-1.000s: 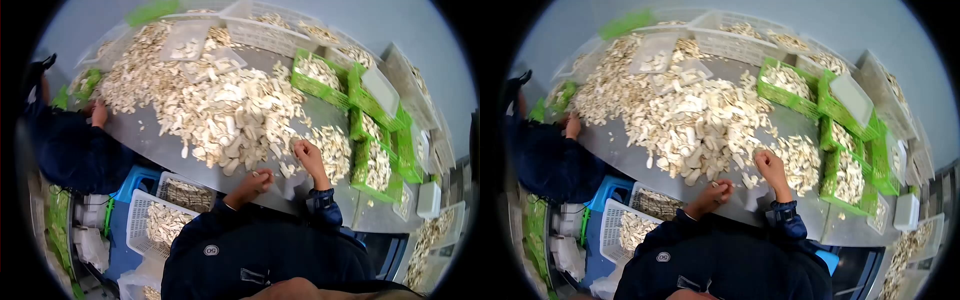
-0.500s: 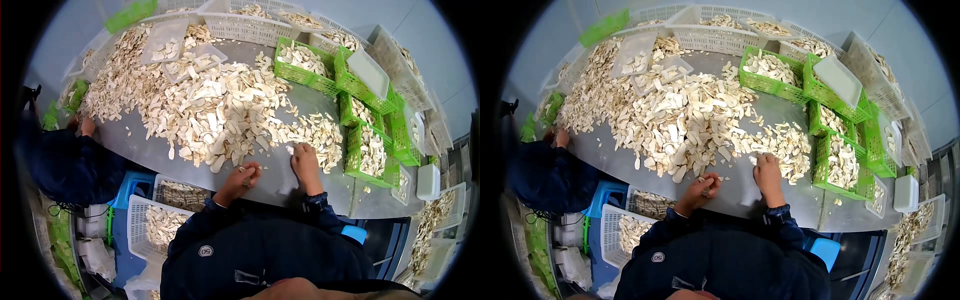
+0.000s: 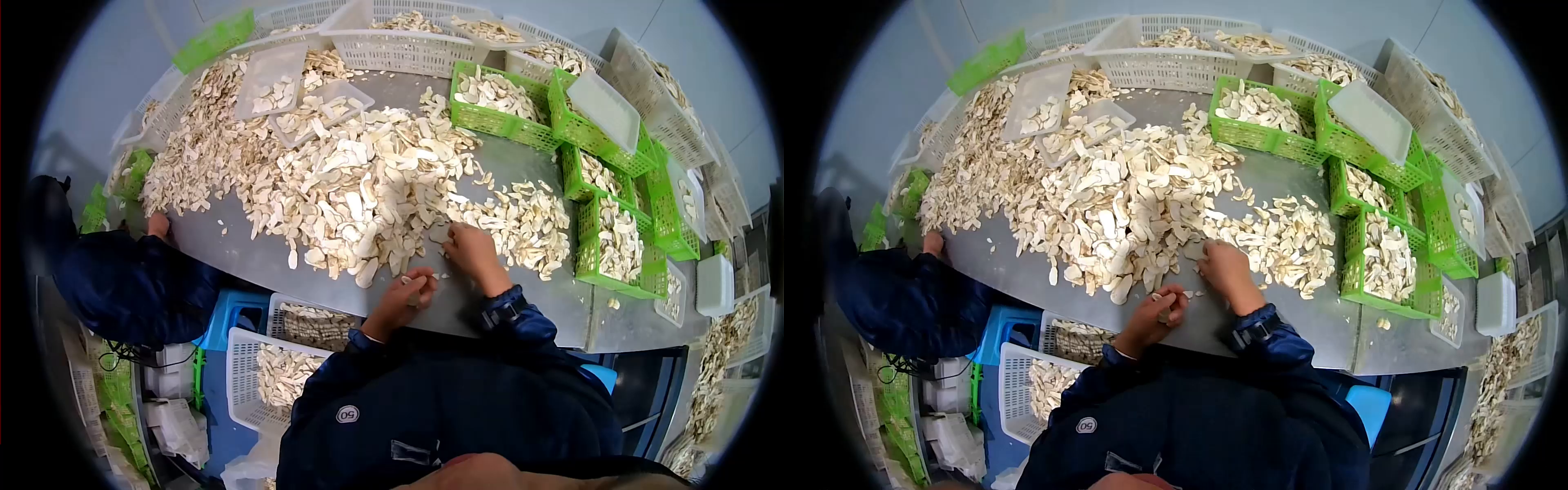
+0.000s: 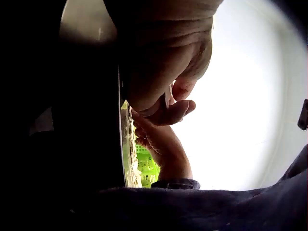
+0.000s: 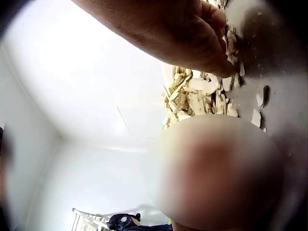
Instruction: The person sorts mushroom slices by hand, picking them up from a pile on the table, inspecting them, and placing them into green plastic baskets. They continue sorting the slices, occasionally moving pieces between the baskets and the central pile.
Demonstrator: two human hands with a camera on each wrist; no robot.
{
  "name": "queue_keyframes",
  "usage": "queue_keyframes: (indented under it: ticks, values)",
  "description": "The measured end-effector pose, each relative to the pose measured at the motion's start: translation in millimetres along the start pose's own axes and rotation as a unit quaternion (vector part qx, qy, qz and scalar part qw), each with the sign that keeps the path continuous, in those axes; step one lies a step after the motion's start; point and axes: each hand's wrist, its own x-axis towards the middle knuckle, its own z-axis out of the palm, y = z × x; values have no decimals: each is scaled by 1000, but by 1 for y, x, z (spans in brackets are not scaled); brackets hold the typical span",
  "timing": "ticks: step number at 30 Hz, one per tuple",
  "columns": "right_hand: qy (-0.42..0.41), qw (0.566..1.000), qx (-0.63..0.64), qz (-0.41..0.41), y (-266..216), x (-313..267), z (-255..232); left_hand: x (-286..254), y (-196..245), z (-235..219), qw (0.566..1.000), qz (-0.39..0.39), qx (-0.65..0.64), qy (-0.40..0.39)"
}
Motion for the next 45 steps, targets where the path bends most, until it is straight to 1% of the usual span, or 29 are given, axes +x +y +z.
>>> queue_keyframes:
  ticks: [3,4,7,8,11,12,15,16,19,20,21,23,24,27,28,29,34,37,38,41,42,45]
  values:
    - [-73,995,58,48,9,-12,-23,1,-2,0,1000,-2,-15,7]
    - [-56,994,85,51,15,-17,-25,2,-3,-2,1000,-4,-12,0]
    - [-79,989,98,83,24,-23,-37,4,-3,-7,1000,-9,-2,-10]
    - [-68,993,64,74,29,-19,-36,4,-3,-7,1000,-9,1,-8]
    - [-39,997,22,62,28,-2,-31,4,-2,-5,1000,-12,7,-5]
    - [20,998,36,44,23,3,-27,3,0,-4,1000,-12,9,-4]
    - [79,996,-24,16,19,22,-11,2,2,1,1000,-8,2,-5]
    - [56,998,-35,24,17,26,-9,2,2,1,1000,-7,4,-3]
    - [-20,999,23,33,32,35,-14,3,0,-2,1000,-5,5,-1]
    - [4,998,43,41,40,33,-19,3,-1,-2,1000,-3,1,0]
    - [13,998,29,48,46,32,-31,3,-3,-2,1000,-1,-5,1]
    - [100,991,9,93,63,28,-43,3,-2,-2,1000,-4,1,5]
    - [142,984,13,107,63,23,-52,3,-1,-1,1000,-6,4,5]
    - [101,987,20,120,66,17,-58,3,0,1,1000,-12,-11,-5]
    - [66,992,26,107,63,15,-55,3,0,2,1000,-11,-8,-5]
    - [63,995,-10,82,65,14,-44,3,0,2,1000,-10,-5,-4]
    - [-2,997,-11,70,51,13,-28,3,3,2,1000,-2,4,-18]
    - [-22,995,31,90,48,9,-35,2,4,3,1000,-4,9,-11]
    - [-11,995,28,99,46,7,-40,2,4,4,1000,-3,9,-12]
    - [11,992,99,80,45,-5,-51,3,3,3,1000,-2,9,-16]
    - [-32,989,119,84,42,-10,-54,3,2,3,1000,-2,9,-16]
    - [-73,985,141,60,33,-20,-43,3,2,4,1000,-6,4,2]
